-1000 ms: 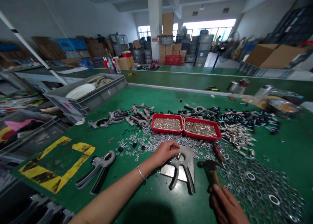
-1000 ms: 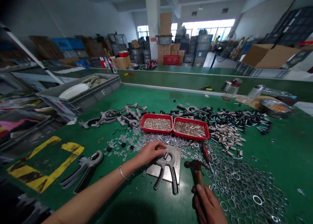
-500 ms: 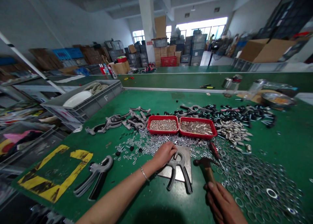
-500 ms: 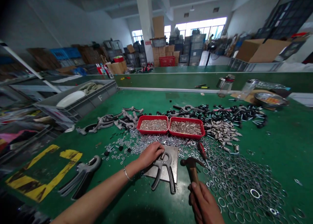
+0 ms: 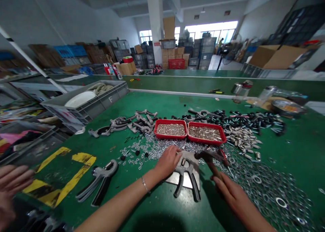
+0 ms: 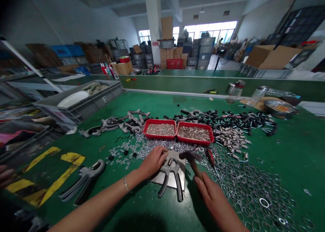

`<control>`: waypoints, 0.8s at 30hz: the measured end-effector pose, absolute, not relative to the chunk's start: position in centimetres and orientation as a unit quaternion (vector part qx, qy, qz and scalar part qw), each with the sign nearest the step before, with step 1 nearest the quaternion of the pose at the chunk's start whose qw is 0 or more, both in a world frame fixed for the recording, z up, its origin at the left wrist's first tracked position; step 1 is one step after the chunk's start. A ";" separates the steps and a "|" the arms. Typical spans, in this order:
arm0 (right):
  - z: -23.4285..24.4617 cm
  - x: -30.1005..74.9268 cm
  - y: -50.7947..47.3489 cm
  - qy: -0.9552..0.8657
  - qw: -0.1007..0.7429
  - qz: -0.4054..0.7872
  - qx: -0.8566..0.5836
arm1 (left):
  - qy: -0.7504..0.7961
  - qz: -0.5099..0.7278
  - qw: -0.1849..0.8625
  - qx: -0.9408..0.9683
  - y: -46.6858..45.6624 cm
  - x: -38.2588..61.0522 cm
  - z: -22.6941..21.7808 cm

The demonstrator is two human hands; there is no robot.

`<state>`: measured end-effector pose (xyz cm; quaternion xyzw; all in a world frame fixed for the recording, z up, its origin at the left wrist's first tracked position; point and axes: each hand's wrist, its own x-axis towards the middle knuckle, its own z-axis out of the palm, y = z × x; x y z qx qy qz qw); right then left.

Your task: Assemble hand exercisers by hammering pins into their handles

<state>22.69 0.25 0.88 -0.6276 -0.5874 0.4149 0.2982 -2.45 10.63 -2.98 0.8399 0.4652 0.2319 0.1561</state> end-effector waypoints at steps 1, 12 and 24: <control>1.7 22.7 1.0 -0.624 0.260 0.399 -0.620 | 0.469 0.233 0.157 0.837 9.9 -2.8 -2.6; 2.4 20.2 5.8 -0.728 0.094 0.339 -0.588 | 0.426 0.102 0.104 0.893 8.0 -3.8 -2.2; 1.9 21.3 3.1 -0.720 0.090 0.339 -0.599 | 0.399 0.082 0.071 0.911 8.8 -3.8 -2.9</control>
